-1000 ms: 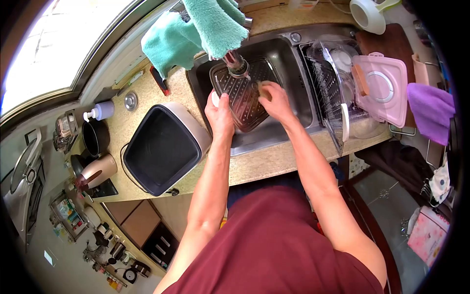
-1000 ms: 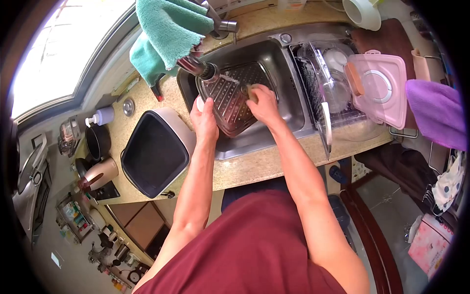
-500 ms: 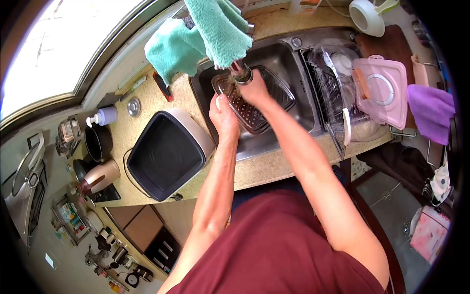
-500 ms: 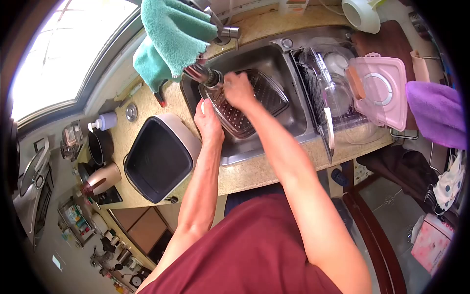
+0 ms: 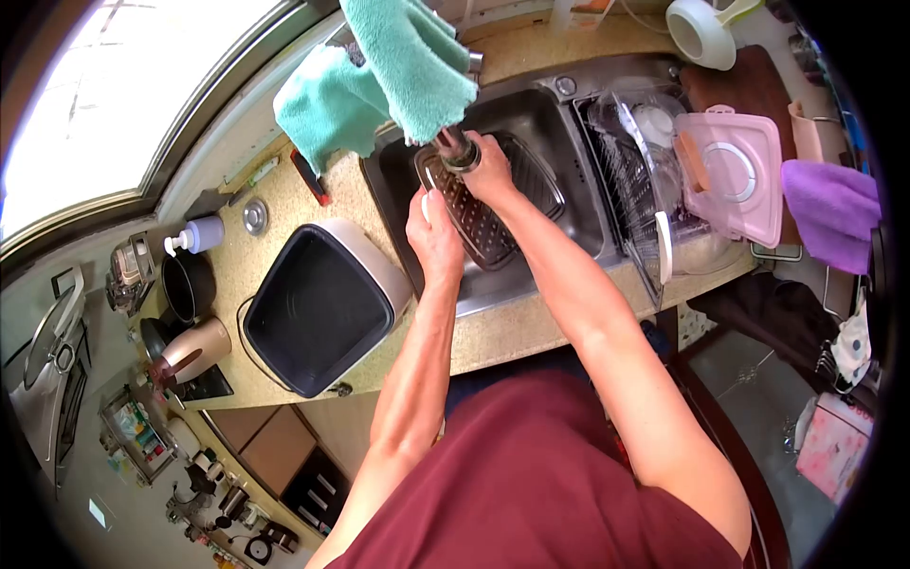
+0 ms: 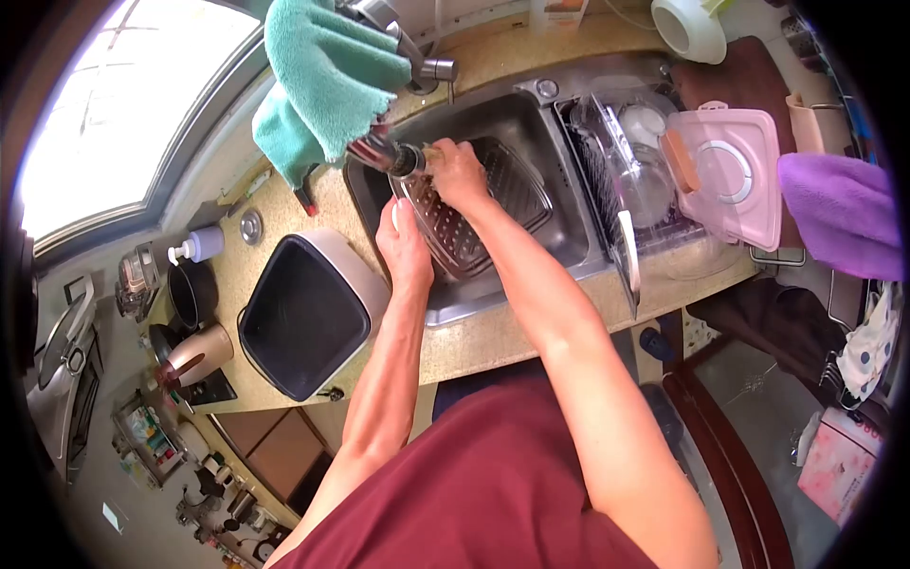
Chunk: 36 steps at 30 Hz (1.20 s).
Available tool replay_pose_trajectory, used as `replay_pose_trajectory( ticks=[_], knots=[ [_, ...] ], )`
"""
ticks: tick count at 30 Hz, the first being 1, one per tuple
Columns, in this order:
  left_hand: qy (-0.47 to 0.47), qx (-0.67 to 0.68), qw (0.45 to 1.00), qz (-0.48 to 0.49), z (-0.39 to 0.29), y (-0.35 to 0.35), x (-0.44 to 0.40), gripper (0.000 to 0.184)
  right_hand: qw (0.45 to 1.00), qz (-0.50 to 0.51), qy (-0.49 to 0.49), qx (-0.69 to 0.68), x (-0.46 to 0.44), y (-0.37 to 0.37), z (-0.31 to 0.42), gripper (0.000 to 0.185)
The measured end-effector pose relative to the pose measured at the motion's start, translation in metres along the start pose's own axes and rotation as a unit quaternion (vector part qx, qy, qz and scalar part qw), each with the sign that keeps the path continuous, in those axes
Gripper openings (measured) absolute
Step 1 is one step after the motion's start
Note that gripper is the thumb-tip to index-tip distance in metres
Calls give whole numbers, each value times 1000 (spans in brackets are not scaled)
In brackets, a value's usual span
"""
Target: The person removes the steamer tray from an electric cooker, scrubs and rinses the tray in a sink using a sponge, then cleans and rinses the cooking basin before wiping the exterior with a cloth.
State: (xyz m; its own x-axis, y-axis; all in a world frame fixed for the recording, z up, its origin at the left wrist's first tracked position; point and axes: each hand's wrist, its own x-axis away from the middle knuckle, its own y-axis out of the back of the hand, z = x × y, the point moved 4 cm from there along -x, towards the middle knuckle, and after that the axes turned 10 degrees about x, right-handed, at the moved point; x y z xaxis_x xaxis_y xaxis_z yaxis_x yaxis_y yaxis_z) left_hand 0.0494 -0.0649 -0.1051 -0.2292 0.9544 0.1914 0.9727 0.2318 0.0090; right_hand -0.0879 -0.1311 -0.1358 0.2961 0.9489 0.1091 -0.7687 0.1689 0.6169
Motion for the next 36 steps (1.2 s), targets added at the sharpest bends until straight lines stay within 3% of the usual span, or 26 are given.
replay_pose_trajectory(
  ticks=[2,3,4,6,8,9,12,13,14,16,18,20,21,22,24,26,28,30,31,32,34,35,36],
  knots=[
    [-8,9,1000,4,-1,0,-1,38,1000,10,-13,17,11,2,12,25],
    [-14,21,1000,-8,0,-3,-7,39,995,-20,96,-33,23,-2,18,23],
    [-18,32,999,-22,0,-4,-12,39,992,-40,107,-45,40,6,42,21],
    [-29,24,999,-8,-7,-1,-5,40,991,-30,118,-59,27,-4,22,24],
    [36,1,999,36,-1,0,-1,38,999,-31,24,-11,7,-2,0,25],
    [11,20,999,38,-1,-3,-2,38,1000,-5,-15,19,-5,1,-9,32],
    [0,55,998,15,2,-5,-9,38,999,30,-28,33,31,6,15,32],
    [19,70,997,29,-7,-9,-11,39,997,-10,77,-23,52,4,23,33],
    [20,70,997,28,-7,-10,-11,39,995,-31,85,-40,55,5,20,33],
    [52,103,993,26,-5,-5,-5,39,1000,9,-17,12,28,3,-14,33],
    [15,84,996,36,-2,-3,-5,38,991,13,-131,35,4,10,-36,29],
    [10,85,996,20,2,-3,-10,42,997,19,-47,66,30,7,-21,28],
    [50,125,991,17,-3,-8,-10,43,999,9,22,48,50,-4,-20,29],
    [29,79,996,23,7,-3,-18,42,996,-9,67,-55,72,10,4,29],
    [6,80,995,60,-5,-6,-14,40,997,-31,72,-28,56,6,-15,28],
    [-3,53,996,69,-9,-11,-12,39,998,-20,-48,22,19,13,-35,30],
    [-4,20,997,81,-15,-13,-5,38,995,-3,-94,35,8,15,-41,28],
    [68,217,972,62,-18,-27,-8,36,999,-26,-5,23,38,19,-19,27],
    [91,226,965,93,-7,-22,-11,35,997,-44,61,-27,58,22,-5,31],
    [91,217,965,113,-6,-22,-9,33,996,-13,48,-75,73,30,8,35],
    [128,240,959,86,3,-18,-3,34,998,-50,38,-18,54,22,-20,33],
    [126,237,959,90,-1,-20,-2,34,998,-52,-19,6,38,22,-39,31],
    [137,242,956,91,-4,-21,-1,35,991,22,-116,-57,23,28,-52,32]
  ],
)
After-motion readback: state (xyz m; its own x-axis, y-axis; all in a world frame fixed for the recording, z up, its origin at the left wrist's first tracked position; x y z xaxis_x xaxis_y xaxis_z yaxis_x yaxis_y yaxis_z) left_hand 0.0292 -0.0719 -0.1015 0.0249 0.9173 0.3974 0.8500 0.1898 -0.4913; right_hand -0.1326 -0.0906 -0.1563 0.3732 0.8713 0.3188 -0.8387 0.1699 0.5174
